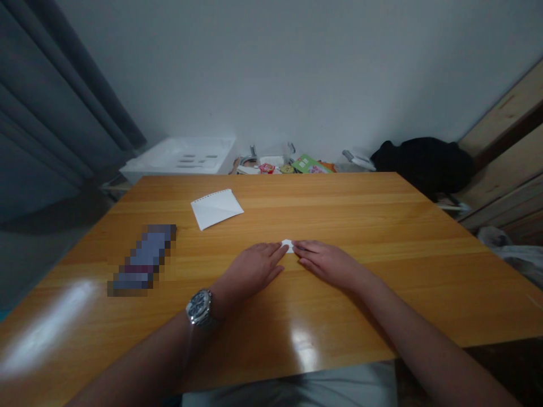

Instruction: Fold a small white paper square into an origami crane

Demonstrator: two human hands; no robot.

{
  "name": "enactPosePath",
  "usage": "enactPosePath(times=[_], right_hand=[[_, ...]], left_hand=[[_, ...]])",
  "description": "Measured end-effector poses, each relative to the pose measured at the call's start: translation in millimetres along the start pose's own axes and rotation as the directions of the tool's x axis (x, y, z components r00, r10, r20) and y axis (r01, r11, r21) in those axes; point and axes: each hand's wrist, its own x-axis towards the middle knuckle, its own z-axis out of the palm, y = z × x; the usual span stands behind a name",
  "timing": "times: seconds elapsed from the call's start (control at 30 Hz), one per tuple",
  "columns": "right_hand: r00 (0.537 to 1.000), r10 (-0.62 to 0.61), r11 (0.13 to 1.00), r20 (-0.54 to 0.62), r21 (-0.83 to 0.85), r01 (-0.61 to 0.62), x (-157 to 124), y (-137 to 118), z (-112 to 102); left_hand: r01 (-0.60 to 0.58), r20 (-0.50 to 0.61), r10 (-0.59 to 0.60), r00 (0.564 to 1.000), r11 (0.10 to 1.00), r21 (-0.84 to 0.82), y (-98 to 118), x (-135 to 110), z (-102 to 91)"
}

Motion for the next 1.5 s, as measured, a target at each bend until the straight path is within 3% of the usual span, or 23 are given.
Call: enactPosePath(times=[0.7,0.83,0.97,1.23,1.5], right_hand=[[1.0,-0.015,0.997,0.004,-0.077,0.015,-0.9,0.5,-6.8],[0.996,-0.073,0.991,0.042,-0.11,0.077,2.8,-6.7,-8.9],[0.988,-0.149,0.986,0.041,-0.072,0.152,5.8,-13.9,-7.9],[0.974,-0.225,0.973,0.029,0.046,0.224,4.5,-22.0,-3.8],[0.993,-0.059,0.997,-0.102,0.049,0.064,6.4,-9.4,-0.4]], left_hand=[[-0.049,0.039,0.043,0.998,0.986,0.162,2.4,-0.6,3.4],[0.022,-0.005,-0.021,1.0,0.973,0.231,-4.0,-3.6,4.6],[0.14,-0.056,-0.131,0.99,0.971,0.195,-5.7,-2.3,0.5],[0.142,-0.031,-0.14,0.99,0.988,0.059,-9.6,-1.1,7.0],[0.067,-0.005,-0.068,0.998,0.991,-0.116,-19.3,2.8,10.4]])
